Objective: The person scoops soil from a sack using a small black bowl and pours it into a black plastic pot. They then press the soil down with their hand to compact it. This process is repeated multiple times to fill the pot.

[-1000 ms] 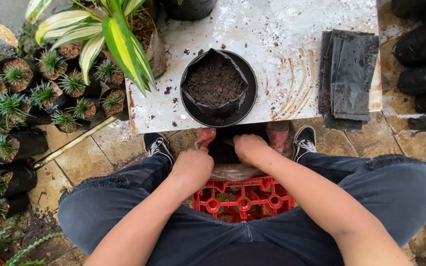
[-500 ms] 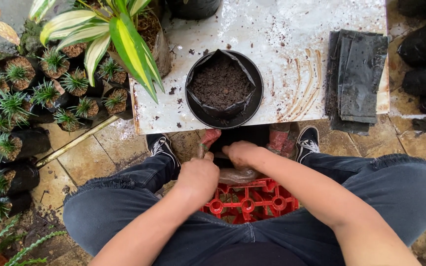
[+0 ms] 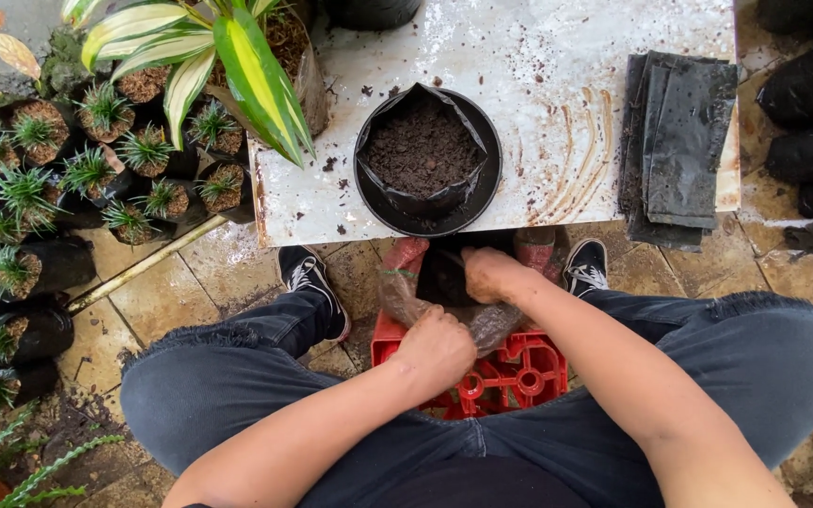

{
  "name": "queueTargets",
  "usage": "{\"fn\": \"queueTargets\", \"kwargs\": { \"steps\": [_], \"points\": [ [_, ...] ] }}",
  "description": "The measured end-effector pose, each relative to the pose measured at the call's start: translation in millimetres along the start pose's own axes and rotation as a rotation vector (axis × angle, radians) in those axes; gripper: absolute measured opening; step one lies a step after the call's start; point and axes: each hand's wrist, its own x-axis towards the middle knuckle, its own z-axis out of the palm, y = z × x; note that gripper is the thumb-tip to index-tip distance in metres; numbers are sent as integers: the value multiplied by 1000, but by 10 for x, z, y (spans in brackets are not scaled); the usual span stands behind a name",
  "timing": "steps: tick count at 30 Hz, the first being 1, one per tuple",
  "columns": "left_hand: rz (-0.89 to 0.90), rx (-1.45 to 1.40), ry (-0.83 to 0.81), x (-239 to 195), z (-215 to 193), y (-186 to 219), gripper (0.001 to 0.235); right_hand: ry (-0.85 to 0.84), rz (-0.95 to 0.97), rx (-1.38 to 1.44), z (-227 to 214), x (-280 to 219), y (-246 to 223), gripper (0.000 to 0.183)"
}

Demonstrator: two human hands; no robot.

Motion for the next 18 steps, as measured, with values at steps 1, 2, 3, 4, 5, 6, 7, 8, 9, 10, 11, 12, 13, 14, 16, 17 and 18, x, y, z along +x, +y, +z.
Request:
{"fn": "queueTargets", "kwargs": {
  "steps": [1,2,3,4,5,6,7,8,9,10,11,12,13,14,16,17,18],
  "points": [
    [-1,0,1,-2,-72,13,15,0,0,-1,62,118,9,59],
    [13,-14,-31,-14,-142,33,16,71,-43,-18,138,232,12,50],
    [26,-27,-62,-25,-213,53,17,142,-86,-35,214,345,15,43],
    [26,-27,-63,-41,-242,78,17,142,-86,-35,216,492,-33,43],
    [26,-44,-84,-59,-273,103,17,264,-97,-8,215,637,-82,36],
    [25,-56,-105,-75,-308,104,18,390,-111,17,187,800,-141,31],
    [22,-51,-104,-77,-338,100,18,394,-113,16,409,876,-222,31],
    [26,-39,-123,-89,-367,90,18,455,-221,-32,634,959,-315,30],
    [30,-26,-143,-102,-395,76,19,516,-328,-80,857,1047,-411,30],
    [29,-25,-147,-92,-424,52,19,516,-330,-77,653,816,-487,30],
    [8,-9,-189,-84,-449,27,19,361,-295,-5,452,586,-561,33],
    [-12,0,-229,-67,-468,41,20,201,-254,64,279,329,-606,35],
    [-12,-6,-230,-64,-583,41,20,195,-254,64,142,266,-536,35],
    [-6,15,-380,-26,-705,15,22,44,-220,36,-41,219,-438,38],
    [0,38,-528,20,-845,-2,25,-104,-184,8,-45,374,-221,77],
    [3,40,-527,27,-858,5,25,68,-162,37,136,582,-100,72],
    [3,43,-527,32,-875,2,24,241,-144,66,305,801,11,68]
  ]
}}
